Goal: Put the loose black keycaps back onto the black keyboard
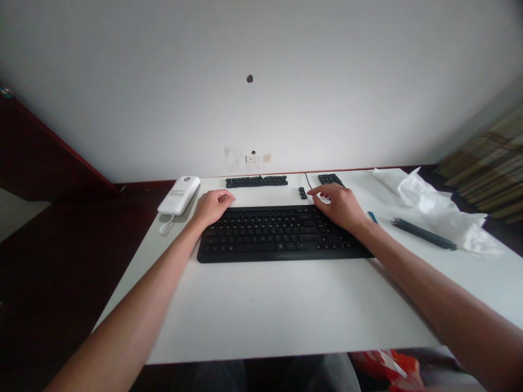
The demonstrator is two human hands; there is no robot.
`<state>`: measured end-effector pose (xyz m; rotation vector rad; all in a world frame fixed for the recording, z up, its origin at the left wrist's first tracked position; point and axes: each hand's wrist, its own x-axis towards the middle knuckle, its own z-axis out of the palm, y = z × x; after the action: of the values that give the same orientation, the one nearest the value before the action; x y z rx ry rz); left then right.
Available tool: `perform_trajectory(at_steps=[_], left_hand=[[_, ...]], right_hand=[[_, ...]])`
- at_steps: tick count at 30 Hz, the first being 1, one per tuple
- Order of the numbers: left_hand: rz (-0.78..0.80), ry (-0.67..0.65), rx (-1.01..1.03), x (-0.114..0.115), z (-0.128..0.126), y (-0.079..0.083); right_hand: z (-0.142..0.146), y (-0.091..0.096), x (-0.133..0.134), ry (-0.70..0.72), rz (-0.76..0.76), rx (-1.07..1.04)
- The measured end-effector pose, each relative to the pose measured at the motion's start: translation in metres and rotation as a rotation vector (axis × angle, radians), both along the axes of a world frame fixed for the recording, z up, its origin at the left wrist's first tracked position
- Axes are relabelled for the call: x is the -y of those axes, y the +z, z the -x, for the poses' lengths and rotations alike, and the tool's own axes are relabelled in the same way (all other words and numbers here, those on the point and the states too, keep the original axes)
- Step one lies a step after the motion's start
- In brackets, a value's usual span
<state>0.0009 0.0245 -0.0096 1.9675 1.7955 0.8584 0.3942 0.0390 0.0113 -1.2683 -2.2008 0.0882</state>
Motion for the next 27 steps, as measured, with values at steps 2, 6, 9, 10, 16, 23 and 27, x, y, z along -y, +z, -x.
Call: perform_trajectory(at_steps=[2,6,9,10,16,23,27], left_hand=[[-0.002,0.005,0.004,0.000,0.000,0.000],[-0.003,0.008,0.016,0.000,-0.001,0.000],[-0.005,0.019,0.007,0.000,0.000,-0.001],[-0.005,0.023,0.005,0.001,0.000,-0.001],[-0.017,0.025,0.013,0.002,0.000,0.000],[-0.032,0.027,0.054,0.004,0.000,0.001],[-0.030,0.021,0.052,0.003,0.001,0.000]], right_hand=[[0.001,-0.007,-0.007,0.024,-0.007,-0.018],[0.001,-0.013,-0.016,0.036,0.020,-0.042],[0.001,-0.014,-0.019,-0.006,0.079,-0.095],[0.001,-0.015,-0.019,-0.017,0.095,-0.109],[0.001,-0.016,-0.020,0.029,0.071,-0.090],[0.006,-0.008,-0.026,-0.068,0.042,-0.014],[0.018,0.001,-0.046,-0.166,0.026,0.003]])
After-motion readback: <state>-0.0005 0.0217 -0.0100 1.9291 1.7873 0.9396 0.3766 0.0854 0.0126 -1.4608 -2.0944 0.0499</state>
